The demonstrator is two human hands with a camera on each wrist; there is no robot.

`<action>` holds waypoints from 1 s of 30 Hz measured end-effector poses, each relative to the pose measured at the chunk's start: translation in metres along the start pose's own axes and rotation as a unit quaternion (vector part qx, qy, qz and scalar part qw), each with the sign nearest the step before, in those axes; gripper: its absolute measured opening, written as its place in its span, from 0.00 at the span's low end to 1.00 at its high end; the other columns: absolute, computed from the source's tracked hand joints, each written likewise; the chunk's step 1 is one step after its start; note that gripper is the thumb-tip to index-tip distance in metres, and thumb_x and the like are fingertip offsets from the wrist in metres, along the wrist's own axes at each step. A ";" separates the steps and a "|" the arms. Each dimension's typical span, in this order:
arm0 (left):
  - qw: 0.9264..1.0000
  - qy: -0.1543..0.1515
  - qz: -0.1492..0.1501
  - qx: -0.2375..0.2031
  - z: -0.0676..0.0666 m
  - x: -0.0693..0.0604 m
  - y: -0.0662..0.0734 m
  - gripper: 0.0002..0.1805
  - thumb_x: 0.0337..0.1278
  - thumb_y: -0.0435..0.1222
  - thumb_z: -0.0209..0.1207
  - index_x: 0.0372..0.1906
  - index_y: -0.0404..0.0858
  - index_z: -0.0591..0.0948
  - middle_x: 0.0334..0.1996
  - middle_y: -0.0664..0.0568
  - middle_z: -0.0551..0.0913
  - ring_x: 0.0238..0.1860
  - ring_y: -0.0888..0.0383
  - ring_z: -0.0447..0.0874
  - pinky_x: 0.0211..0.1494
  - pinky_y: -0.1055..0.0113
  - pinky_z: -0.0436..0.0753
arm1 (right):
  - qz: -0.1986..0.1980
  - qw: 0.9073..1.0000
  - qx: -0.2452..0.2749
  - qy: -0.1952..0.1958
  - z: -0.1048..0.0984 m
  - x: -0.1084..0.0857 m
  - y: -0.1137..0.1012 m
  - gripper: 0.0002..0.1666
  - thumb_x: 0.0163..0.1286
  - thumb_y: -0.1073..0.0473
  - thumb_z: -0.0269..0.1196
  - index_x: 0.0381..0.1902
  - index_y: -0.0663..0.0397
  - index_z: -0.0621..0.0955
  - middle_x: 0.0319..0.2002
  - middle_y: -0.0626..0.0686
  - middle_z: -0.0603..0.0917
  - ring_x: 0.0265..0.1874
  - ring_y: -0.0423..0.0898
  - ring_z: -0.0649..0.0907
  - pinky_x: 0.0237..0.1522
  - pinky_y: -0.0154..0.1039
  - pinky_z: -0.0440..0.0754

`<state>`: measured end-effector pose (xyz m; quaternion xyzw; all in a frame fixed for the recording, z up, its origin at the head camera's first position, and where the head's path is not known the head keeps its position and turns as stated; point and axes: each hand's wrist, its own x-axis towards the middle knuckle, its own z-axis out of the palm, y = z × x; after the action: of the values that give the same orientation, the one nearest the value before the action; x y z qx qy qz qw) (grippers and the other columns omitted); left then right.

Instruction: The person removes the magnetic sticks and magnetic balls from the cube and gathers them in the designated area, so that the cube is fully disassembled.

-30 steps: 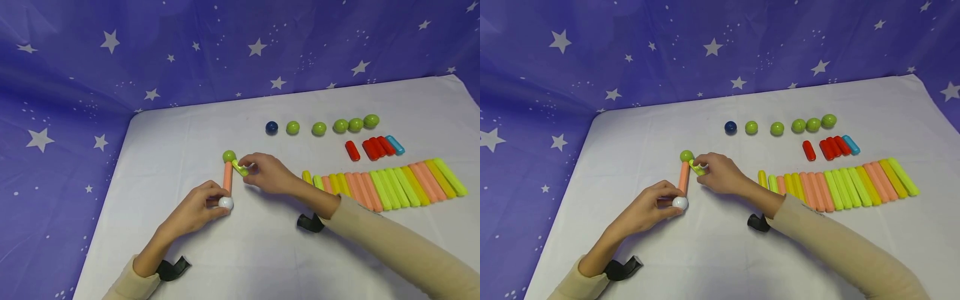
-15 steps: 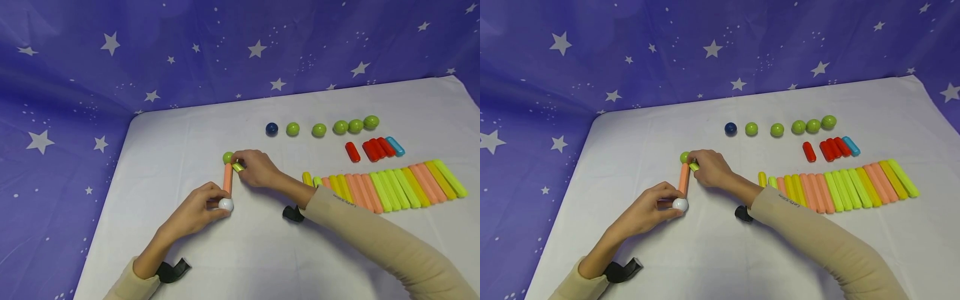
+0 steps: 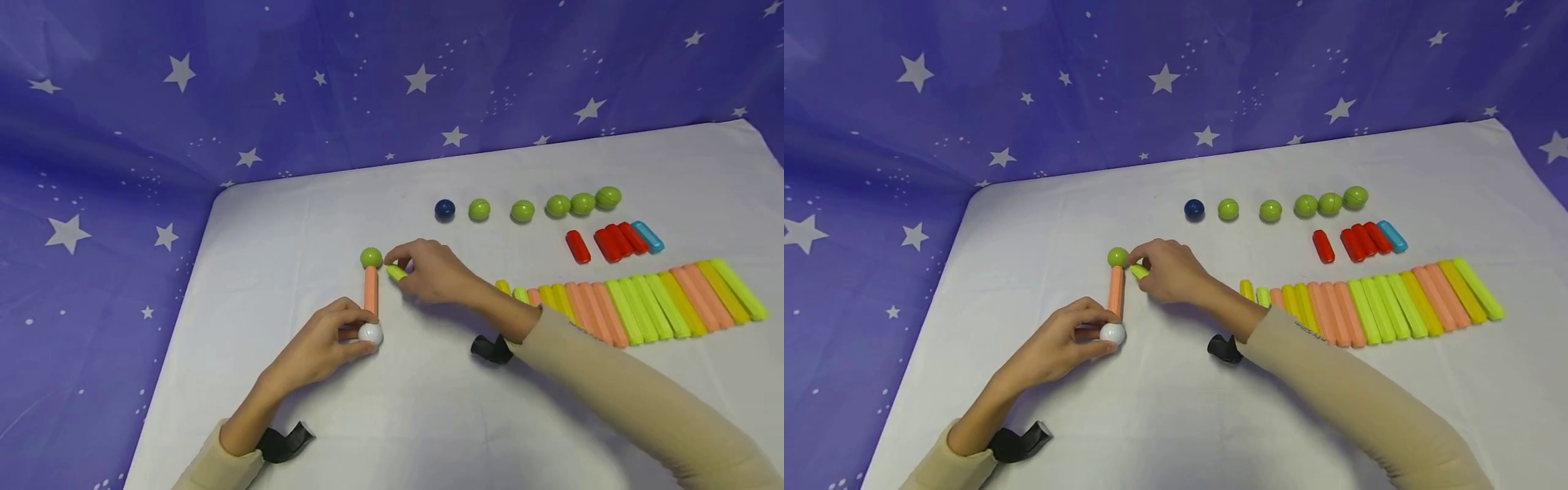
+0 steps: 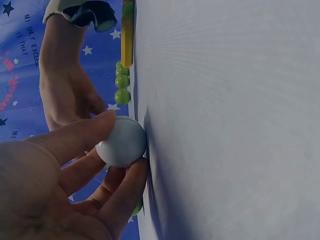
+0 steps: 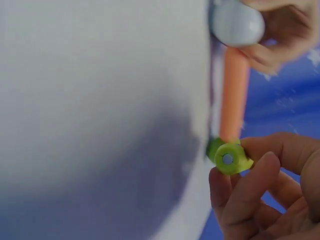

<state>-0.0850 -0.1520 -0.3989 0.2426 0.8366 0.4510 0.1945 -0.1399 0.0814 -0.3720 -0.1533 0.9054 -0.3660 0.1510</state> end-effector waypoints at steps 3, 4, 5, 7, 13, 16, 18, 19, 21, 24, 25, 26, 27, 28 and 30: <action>1.000 -0.001 -0.003 0.003 0.001 0.000 0.000 0.16 0.52 0.28 0.70 0.48 0.36 0.84 0.42 0.51 0.76 0.47 0.56 0.80 0.54 0.68 0.80 | -0.002 0.999 0.031 0.011 -0.019 -0.018 0.010 0.23 0.60 0.68 0.66 0.55 0.54 0.83 0.43 0.53 0.84 0.34 0.48 0.81 0.32 0.39 0.79; 1.000 -0.002 -0.004 0.005 0.001 0.000 0.000 0.16 0.52 0.28 0.70 0.48 0.36 0.84 0.42 0.51 0.76 0.47 0.56 0.80 0.53 0.68 0.80 | -0.003 0.999 0.038 0.016 -0.026 -0.025 0.016 0.23 0.60 0.68 0.66 0.56 0.55 0.83 0.43 0.54 0.83 0.34 0.49 0.81 0.31 0.40 0.79; 1.000 -0.002 -0.004 0.007 0.001 0.000 0.000 0.16 0.52 0.28 0.70 0.48 0.36 0.84 0.42 0.51 0.76 0.47 0.56 0.80 0.53 0.68 0.80 | -0.005 0.999 0.043 0.021 -0.033 -0.032 0.022 0.24 0.60 0.68 0.66 0.56 0.56 0.82 0.44 0.55 0.84 0.35 0.49 0.81 0.30 0.40 0.80; 1.000 -0.004 -0.005 0.009 0.002 0.000 0.000 0.17 0.52 0.28 0.70 0.49 0.36 0.84 0.42 0.52 0.76 0.47 0.57 0.80 0.53 0.68 0.80 | -0.002 0.998 0.051 0.036 -0.047 -0.047 0.035 0.23 0.62 0.68 0.66 0.57 0.58 0.82 0.45 0.57 0.83 0.37 0.51 0.81 0.30 0.40 0.81; 1.000 0.001 -0.006 0.021 0.001 0.000 0.001 0.16 0.52 0.29 0.71 0.49 0.37 0.85 0.42 0.52 0.76 0.47 0.57 0.81 0.53 0.68 0.80 | 0.038 0.995 0.026 0.094 -0.081 -0.082 0.077 0.22 0.65 0.65 0.65 0.58 0.59 0.80 0.49 0.60 0.82 0.44 0.56 0.82 0.32 0.43 0.85; 1.000 0.002 -0.007 0.020 0.001 0.000 0.001 0.16 0.52 0.29 0.71 0.49 0.37 0.85 0.43 0.52 0.76 0.47 0.57 0.81 0.53 0.67 0.80 | 0.062 0.992 -0.002 0.107 -0.091 -0.090 0.096 0.23 0.66 0.64 0.64 0.59 0.61 0.79 0.48 0.62 0.81 0.43 0.58 0.82 0.35 0.44 0.84; 1.000 0.002 -0.007 0.019 0.001 0.000 0.001 0.17 0.53 0.29 0.71 0.49 0.37 0.84 0.43 0.52 0.76 0.47 0.57 0.81 0.53 0.67 0.80 | 0.079 0.991 -0.013 0.104 -0.095 -0.092 0.107 0.24 0.66 0.64 0.65 0.59 0.62 0.78 0.48 0.63 0.80 0.44 0.59 0.81 0.35 0.44 0.84; 1.000 0.001 -0.006 0.018 0.001 0.000 0.000 0.17 0.53 0.29 0.71 0.49 0.37 0.84 0.43 0.51 0.76 0.47 0.57 0.81 0.53 0.67 0.80 | 0.087 0.991 -0.018 0.101 -0.097 -0.093 0.112 0.24 0.66 0.64 0.65 0.60 0.63 0.77 0.48 0.64 0.80 0.44 0.60 0.81 0.34 0.43 0.84; 1.000 0.001 -0.007 0.017 0.001 0.000 0.000 0.17 0.52 0.30 0.71 0.49 0.36 0.84 0.43 0.52 0.76 0.47 0.57 0.81 0.53 0.67 0.80 | 0.097 0.990 -0.037 0.100 -0.099 -0.092 0.120 0.25 0.65 0.64 0.65 0.59 0.64 0.76 0.47 0.66 0.80 0.43 0.60 0.80 0.32 0.43 0.83; 1.000 0.000 -0.005 0.018 0.002 0.000 0.000 0.17 0.52 0.30 0.71 0.49 0.36 0.84 0.43 0.52 0.77 0.46 0.58 0.81 0.53 0.67 0.81 | 0.105 0.988 -0.065 0.096 -0.103 -0.091 0.127 0.25 0.64 0.65 0.66 0.58 0.66 0.77 0.44 0.66 0.80 0.41 0.59 0.78 0.32 0.43 0.81; 1.000 -0.001 -0.004 0.019 0.002 0.000 0.001 0.17 0.52 0.30 0.71 0.49 0.36 0.84 0.42 0.52 0.77 0.45 0.58 0.81 0.52 0.67 0.81 | 0.106 0.987 -0.072 0.095 -0.104 -0.090 0.128 0.25 0.63 0.65 0.66 0.58 0.66 0.77 0.43 0.65 0.80 0.40 0.58 0.77 0.32 0.44 0.81; 1.000 -0.001 -0.003 0.021 0.002 0.000 0.001 0.17 0.52 0.31 0.72 0.49 0.37 0.84 0.42 0.52 0.77 0.44 0.59 0.81 0.52 0.68 0.81 | 0.109 0.987 -0.078 0.093 -0.105 -0.090 0.129 0.25 0.63 0.65 0.66 0.57 0.66 0.77 0.42 0.65 0.80 0.39 0.58 0.77 0.33 0.44 0.80; 1.000 -0.002 -0.002 0.023 0.002 0.000 0.001 0.18 0.51 0.31 0.72 0.49 0.37 0.84 0.42 0.53 0.77 0.44 0.59 0.81 0.52 0.68 0.81 | 0.112 0.986 -0.081 0.090 -0.106 -0.089 0.130 0.24 0.63 0.65 0.66 0.57 0.66 0.77 0.42 0.64 0.80 0.38 0.57 0.77 0.33 0.44 0.80; 1.000 -0.002 -0.001 0.024 0.002 0.000 0.001 0.18 0.51 0.31 0.72 0.49 0.37 0.84 0.41 0.53 0.77 0.43 0.59 0.81 0.51 0.68 0.81 | 0.118 0.986 -0.082 0.087 -0.106 -0.088 0.130 0.24 0.63 0.66 0.66 0.57 0.66 0.77 0.42 0.63 0.80 0.37 0.56 0.76 0.32 0.44 0.80; 1.000 -0.003 0.001 0.027 0.001 0.000 0.001 0.18 0.51 0.32 0.72 0.48 0.37 0.84 0.41 0.53 0.77 0.42 0.60 0.82 0.51 0.68 0.81 | 0.126 0.985 -0.083 0.081 -0.107 -0.088 0.131 0.24 0.63 0.65 0.66 0.57 0.66 0.77 0.41 0.64 0.79 0.34 0.55 0.76 0.29 0.43 0.80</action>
<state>-0.0839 -0.1506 -0.3986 0.2504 0.8477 0.4275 0.1898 -0.1235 0.2708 -0.3771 -0.0199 0.9539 -0.2789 0.1093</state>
